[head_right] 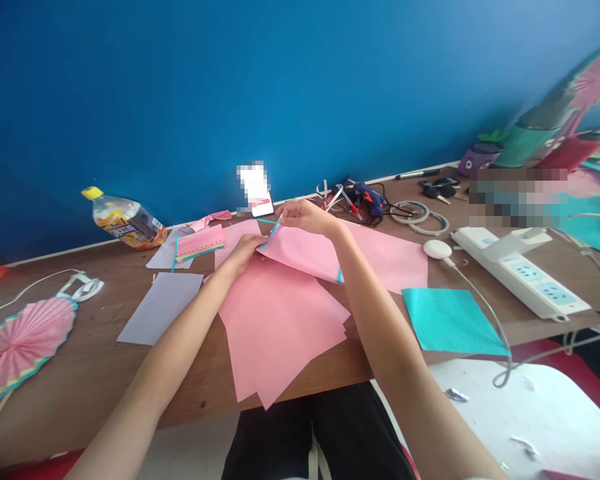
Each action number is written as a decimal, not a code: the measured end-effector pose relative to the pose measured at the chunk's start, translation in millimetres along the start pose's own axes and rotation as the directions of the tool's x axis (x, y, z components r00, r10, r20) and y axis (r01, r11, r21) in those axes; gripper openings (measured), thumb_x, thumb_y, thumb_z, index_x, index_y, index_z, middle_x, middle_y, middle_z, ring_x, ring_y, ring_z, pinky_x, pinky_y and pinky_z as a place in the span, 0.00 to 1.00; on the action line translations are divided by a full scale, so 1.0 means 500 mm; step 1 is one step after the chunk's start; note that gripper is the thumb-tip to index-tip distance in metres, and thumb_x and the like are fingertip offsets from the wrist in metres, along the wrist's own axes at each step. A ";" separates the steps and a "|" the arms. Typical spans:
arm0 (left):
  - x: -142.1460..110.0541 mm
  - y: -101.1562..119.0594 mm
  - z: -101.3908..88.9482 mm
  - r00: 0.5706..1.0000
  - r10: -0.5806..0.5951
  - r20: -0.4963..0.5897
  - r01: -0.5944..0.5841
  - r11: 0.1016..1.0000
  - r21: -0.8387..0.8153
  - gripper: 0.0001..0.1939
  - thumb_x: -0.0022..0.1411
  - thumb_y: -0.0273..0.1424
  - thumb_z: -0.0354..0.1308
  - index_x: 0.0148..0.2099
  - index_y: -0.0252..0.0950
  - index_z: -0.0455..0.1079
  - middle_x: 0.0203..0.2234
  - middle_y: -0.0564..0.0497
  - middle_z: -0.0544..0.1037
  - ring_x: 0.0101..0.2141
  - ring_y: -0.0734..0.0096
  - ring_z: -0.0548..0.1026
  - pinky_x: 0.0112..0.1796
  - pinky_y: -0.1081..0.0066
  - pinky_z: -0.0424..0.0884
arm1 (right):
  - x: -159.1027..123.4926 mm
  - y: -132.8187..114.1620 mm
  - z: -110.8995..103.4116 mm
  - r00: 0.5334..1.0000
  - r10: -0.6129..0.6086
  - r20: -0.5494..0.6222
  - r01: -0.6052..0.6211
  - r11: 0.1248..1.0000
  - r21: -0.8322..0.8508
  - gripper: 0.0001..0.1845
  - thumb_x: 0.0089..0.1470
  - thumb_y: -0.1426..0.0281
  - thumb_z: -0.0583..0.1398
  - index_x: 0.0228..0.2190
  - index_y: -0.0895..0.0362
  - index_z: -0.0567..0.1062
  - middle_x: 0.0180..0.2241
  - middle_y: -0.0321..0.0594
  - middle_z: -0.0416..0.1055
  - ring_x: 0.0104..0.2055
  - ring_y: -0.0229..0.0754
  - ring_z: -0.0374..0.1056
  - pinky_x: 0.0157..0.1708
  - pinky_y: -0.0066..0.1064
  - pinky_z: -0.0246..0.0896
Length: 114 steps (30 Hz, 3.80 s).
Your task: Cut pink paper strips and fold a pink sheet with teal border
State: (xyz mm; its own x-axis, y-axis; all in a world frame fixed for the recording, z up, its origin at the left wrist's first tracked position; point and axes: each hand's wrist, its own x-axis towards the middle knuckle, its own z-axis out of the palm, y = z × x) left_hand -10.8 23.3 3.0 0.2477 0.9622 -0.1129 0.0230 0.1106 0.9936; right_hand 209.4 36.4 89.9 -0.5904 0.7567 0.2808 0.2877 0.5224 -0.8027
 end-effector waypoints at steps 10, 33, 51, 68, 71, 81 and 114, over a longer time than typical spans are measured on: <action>0.001 -0.022 -0.004 0.973 0.221 0.070 -0.230 0.955 0.188 0.24 0.56 0.49 0.57 0.38 0.30 0.74 0.27 0.52 0.74 0.30 0.71 0.69 0.34 0.73 0.62 | 0.000 0.057 0.007 0.953 0.202 -0.226 -0.268 0.910 -0.317 0.14 0.55 0.60 0.56 0.26 0.58 0.69 0.26 0.38 0.67 0.28 0.36 0.58 0.29 0.30 0.50; -0.016 -0.009 0.007 0.982 0.175 0.077 -0.189 0.946 0.263 0.27 0.56 0.53 0.57 0.41 0.31 0.73 0.23 0.53 0.70 0.21 0.78 0.64 0.19 0.77 0.60 | 0.003 0.116 0.020 0.905 0.200 -0.375 -0.254 0.962 -0.100 0.15 0.46 0.59 0.61 0.23 0.59 0.73 0.23 0.37 0.69 0.26 0.37 0.61 0.27 0.29 0.52; -0.005 -0.008 0.000 0.983 0.132 0.128 -0.156 0.968 0.195 0.11 0.56 0.37 0.59 0.32 0.32 0.71 0.26 0.52 0.75 0.29 0.72 0.71 0.32 0.74 0.62 | 0.001 0.081 0.030 0.908 0.212 -0.360 -0.239 0.970 -0.032 0.14 0.45 0.60 0.63 0.22 0.59 0.72 0.22 0.37 0.69 0.25 0.36 0.61 0.26 0.28 0.53; -0.002 -0.008 0.000 0.942 0.145 0.304 -0.183 0.978 0.102 0.25 0.53 0.48 0.63 0.38 0.29 0.75 0.30 0.48 0.77 0.31 0.69 0.72 0.35 0.71 0.66 | 0.016 0.071 0.040 0.951 0.127 -0.282 -0.182 0.967 -0.179 0.14 0.47 0.60 0.61 0.22 0.59 0.72 0.23 0.37 0.70 0.26 0.36 0.61 0.27 0.27 0.52; -0.003 -0.008 -0.001 0.939 0.111 0.325 -0.143 0.987 0.076 0.25 0.52 0.48 0.64 0.42 0.29 0.75 0.31 0.47 0.79 0.31 0.69 0.73 0.36 0.70 0.67 | 0.019 0.074 0.046 0.949 0.125 -0.290 -0.188 0.962 -0.199 0.14 0.47 0.60 0.60 0.22 0.59 0.71 0.22 0.37 0.70 0.26 0.36 0.60 0.27 0.28 0.51; -0.007 -0.010 -0.001 0.963 0.106 0.249 -0.149 0.976 0.160 0.22 0.53 0.48 0.63 0.34 0.30 0.73 0.27 0.49 0.76 0.29 0.70 0.71 0.32 0.72 0.64 | 0.015 0.059 0.042 0.950 0.129 -0.286 -0.170 0.978 -0.124 0.17 0.51 0.58 0.58 0.26 0.60 0.77 0.24 0.39 0.71 0.28 0.38 0.62 0.28 0.28 0.53; -0.001 -0.023 -0.007 0.937 0.266 0.225 -0.298 0.947 0.121 0.30 0.52 0.37 0.66 0.57 0.36 0.67 0.54 0.40 0.71 0.48 0.63 0.72 0.51 0.63 0.66 | 0.023 0.050 0.066 0.980 0.062 -0.192 -0.143 0.881 -0.450 0.07 0.50 0.76 0.57 0.29 0.58 0.76 0.29 0.39 0.74 0.30 0.38 0.65 0.32 0.28 0.53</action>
State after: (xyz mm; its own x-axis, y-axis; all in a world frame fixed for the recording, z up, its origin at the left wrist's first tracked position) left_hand -14.4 22.4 -8.2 0.4561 0.8754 0.1599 0.0654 -0.2122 0.9750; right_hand 185.0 45.3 55.6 -0.4162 0.8487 0.3265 0.6777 0.5289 -0.5109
